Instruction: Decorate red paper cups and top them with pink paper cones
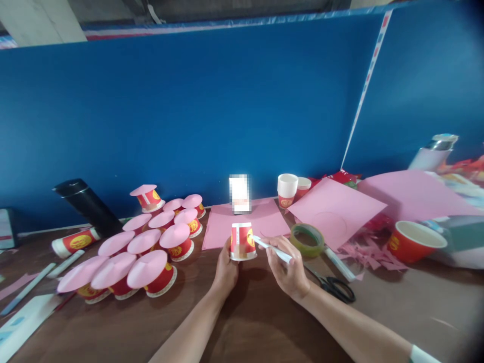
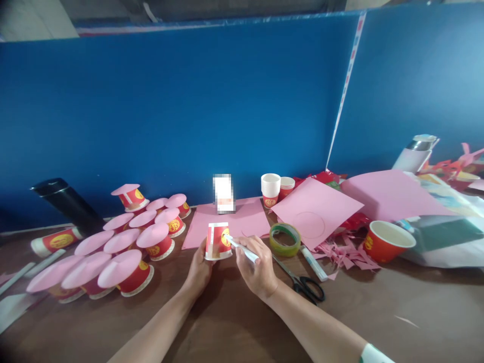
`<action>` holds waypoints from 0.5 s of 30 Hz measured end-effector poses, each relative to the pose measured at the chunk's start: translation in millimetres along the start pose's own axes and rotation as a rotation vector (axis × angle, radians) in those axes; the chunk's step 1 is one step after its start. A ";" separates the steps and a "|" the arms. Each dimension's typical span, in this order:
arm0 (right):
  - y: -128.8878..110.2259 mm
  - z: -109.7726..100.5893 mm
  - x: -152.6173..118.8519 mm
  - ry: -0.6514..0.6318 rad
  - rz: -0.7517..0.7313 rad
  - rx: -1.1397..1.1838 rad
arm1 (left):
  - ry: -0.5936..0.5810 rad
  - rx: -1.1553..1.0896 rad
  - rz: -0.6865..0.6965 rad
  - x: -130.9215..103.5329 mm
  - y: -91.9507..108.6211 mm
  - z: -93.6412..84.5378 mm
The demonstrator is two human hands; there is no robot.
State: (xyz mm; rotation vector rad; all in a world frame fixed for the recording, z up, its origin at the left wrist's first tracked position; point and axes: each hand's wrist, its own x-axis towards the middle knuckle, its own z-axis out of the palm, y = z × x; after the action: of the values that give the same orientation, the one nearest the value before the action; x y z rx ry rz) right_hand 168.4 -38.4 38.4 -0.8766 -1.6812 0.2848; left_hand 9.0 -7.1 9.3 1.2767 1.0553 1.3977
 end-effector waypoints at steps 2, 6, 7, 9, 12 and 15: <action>-1.3 -0.6 0.0 0.001 0.014 0.003 | 0.009 0.013 -0.002 -0.7 4.2 1.1; -1.9 -0.8 -0.3 0.001 0.002 0.031 | 0.014 0.055 0.006 -1.4 8.5 1.6; -1.6 -0.5 -0.4 0.000 -0.004 0.037 | 0.011 0.071 0.010 -1.2 7.8 1.1; -0.8 0.4 -0.8 -0.004 -0.013 0.048 | -0.001 0.106 0.029 -0.6 4.4 -0.2; 0.6 1.8 -1.7 -0.013 -0.018 0.058 | -0.028 0.121 0.064 0.3 -1.3 -2.2; 1.8 2.4 -2.5 -0.014 -0.018 0.064 | -0.040 0.129 0.077 0.6 -3.1 -3.4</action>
State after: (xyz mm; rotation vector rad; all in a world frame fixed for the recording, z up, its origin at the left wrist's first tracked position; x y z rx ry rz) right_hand 167.1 -38.2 34.7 -0.8132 -1.6833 0.3316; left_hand 5.9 -5.9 6.1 1.4466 1.0935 1.3738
